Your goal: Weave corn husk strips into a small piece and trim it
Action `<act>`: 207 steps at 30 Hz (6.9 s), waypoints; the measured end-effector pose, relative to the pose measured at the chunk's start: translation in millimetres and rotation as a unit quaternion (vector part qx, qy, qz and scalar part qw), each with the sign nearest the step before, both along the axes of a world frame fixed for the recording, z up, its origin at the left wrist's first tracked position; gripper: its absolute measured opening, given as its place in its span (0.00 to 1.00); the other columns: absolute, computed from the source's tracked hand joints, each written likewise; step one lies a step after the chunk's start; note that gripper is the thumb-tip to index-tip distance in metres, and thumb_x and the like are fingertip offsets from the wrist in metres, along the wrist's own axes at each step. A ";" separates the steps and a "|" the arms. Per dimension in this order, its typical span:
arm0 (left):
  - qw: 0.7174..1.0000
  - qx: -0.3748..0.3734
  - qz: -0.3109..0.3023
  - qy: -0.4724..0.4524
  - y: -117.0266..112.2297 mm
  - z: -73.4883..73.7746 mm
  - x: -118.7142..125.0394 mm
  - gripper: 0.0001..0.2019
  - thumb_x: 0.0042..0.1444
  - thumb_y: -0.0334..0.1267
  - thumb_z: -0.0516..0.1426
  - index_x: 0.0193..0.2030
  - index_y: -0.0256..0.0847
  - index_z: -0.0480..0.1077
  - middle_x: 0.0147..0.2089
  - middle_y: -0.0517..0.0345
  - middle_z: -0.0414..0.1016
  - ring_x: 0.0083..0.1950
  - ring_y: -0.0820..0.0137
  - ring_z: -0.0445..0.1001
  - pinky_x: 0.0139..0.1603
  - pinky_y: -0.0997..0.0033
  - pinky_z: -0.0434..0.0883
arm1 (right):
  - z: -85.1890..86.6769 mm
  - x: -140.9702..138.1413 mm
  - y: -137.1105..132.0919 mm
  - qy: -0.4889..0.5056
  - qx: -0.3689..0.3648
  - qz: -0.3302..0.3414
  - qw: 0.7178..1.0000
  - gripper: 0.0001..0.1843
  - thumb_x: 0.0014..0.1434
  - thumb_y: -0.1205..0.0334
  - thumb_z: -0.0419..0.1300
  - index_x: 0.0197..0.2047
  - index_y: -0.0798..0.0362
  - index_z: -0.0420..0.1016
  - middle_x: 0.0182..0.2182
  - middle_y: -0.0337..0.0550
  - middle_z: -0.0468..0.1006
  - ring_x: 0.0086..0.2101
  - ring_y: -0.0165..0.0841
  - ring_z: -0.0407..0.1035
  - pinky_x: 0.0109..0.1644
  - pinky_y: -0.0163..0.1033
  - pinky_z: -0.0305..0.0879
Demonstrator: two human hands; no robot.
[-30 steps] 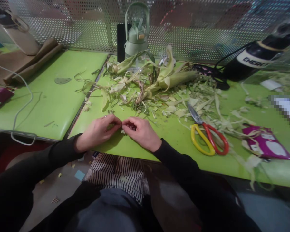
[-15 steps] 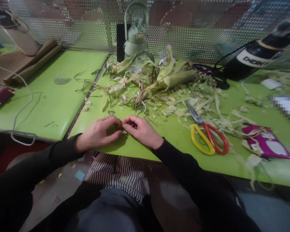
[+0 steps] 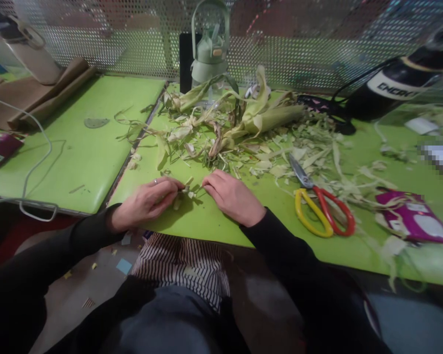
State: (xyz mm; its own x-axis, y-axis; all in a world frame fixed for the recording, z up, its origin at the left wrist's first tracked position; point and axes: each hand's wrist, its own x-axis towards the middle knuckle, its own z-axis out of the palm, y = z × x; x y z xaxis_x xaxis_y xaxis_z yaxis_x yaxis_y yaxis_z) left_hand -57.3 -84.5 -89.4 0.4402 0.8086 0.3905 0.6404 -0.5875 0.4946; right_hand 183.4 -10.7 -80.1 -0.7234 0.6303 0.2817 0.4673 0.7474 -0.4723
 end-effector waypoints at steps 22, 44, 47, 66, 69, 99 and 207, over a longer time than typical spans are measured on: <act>0.791 -0.433 -0.060 -0.427 5.3 60.1 28.9 0.07 0.64 0.41 0.54 0.36 0.42 0.62 0.37 0.56 0.74 0.24 0.80 0.64 0.18 0.80 0.60 | 28.8 -25.8 -22.9 0.403 -0.519 0.009 0.753 0.22 0.57 0.44 0.65 0.31 0.48 0.59 0.26 0.31 0.67 0.17 0.21 0.48 0.18 0.31 0.43; 0.790 -0.444 -0.034 -0.421 16.5 69.9 11.4 0.05 0.66 0.38 0.54 0.38 0.42 0.63 0.43 0.57 0.76 0.25 0.81 0.64 0.20 0.78 0.56 | 25.7 -13.7 -20.4 0.291 -0.351 0.079 0.887 0.16 0.66 0.44 0.60 0.37 0.49 0.67 0.32 0.34 0.73 0.27 0.25 0.67 0.36 0.35 0.67; 0.842 -0.394 -0.036 -0.368 23.9 77.1 6.3 0.06 0.66 0.40 0.54 0.38 0.42 0.63 0.40 0.59 0.75 0.25 0.80 0.65 0.23 0.77 0.59 | 27.5 -11.2 -17.6 0.291 -0.288 0.067 0.910 0.17 0.66 0.45 0.59 0.34 0.49 0.69 0.41 0.40 0.76 0.30 0.26 0.68 0.39 0.38 0.68; 0.997 -0.001 0.050 0.055 27.4 31.0 30.0 0.03 0.62 0.31 0.58 0.36 0.37 0.70 0.31 0.58 0.76 0.32 0.73 0.72 0.32 0.74 0.66 | 19.5 -17.4 -13.7 0.199 -0.083 0.019 0.976 0.13 0.65 0.52 0.63 0.34 0.51 0.74 0.28 0.36 0.74 0.26 0.25 0.63 0.30 0.34 0.61; 0.999 -0.028 0.035 0.004 27.8 33.1 29.0 0.05 0.63 0.31 0.55 0.35 0.38 0.68 0.30 0.59 0.75 0.29 0.74 0.70 0.31 0.75 0.65 | 16.6 -18.1 -18.1 0.245 -0.010 -0.002 0.969 0.08 0.63 0.55 0.65 0.40 0.49 0.75 0.37 0.40 0.76 0.29 0.27 0.65 0.32 0.35 0.66; 0.864 -0.369 -0.066 -0.335 41.2 35.8 16.0 0.07 0.61 0.39 0.60 0.38 0.37 0.68 0.33 0.62 0.72 0.32 0.78 0.70 0.37 0.74 0.70 | 14.3 -18.6 -21.4 0.200 0.022 -0.086 0.976 0.06 0.63 0.58 0.65 0.38 0.51 0.79 0.33 0.39 0.74 0.27 0.28 0.62 0.31 0.38 0.62; 0.884 -0.306 -0.098 -0.339 51.5 57.4 28.1 0.07 0.64 0.39 0.57 0.43 0.37 0.68 0.41 0.52 0.78 0.46 0.68 0.78 0.53 0.64 0.72 | 65.6 80.9 -13.1 -0.052 0.002 -0.366 0.929 0.18 0.61 0.49 0.57 0.47 0.53 0.72 0.50 0.56 0.78 0.38 0.44 0.77 0.38 0.48 0.73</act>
State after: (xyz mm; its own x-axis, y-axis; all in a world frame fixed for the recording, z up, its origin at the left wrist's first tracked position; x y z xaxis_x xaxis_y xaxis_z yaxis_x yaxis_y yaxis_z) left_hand -29.2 -33.0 -32.0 0.4281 0.8937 0.1339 -0.0106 -0.1432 0.9896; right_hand 264.3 -23.8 -14.4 -0.1250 0.9633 0.2375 0.8937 0.2133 -0.3948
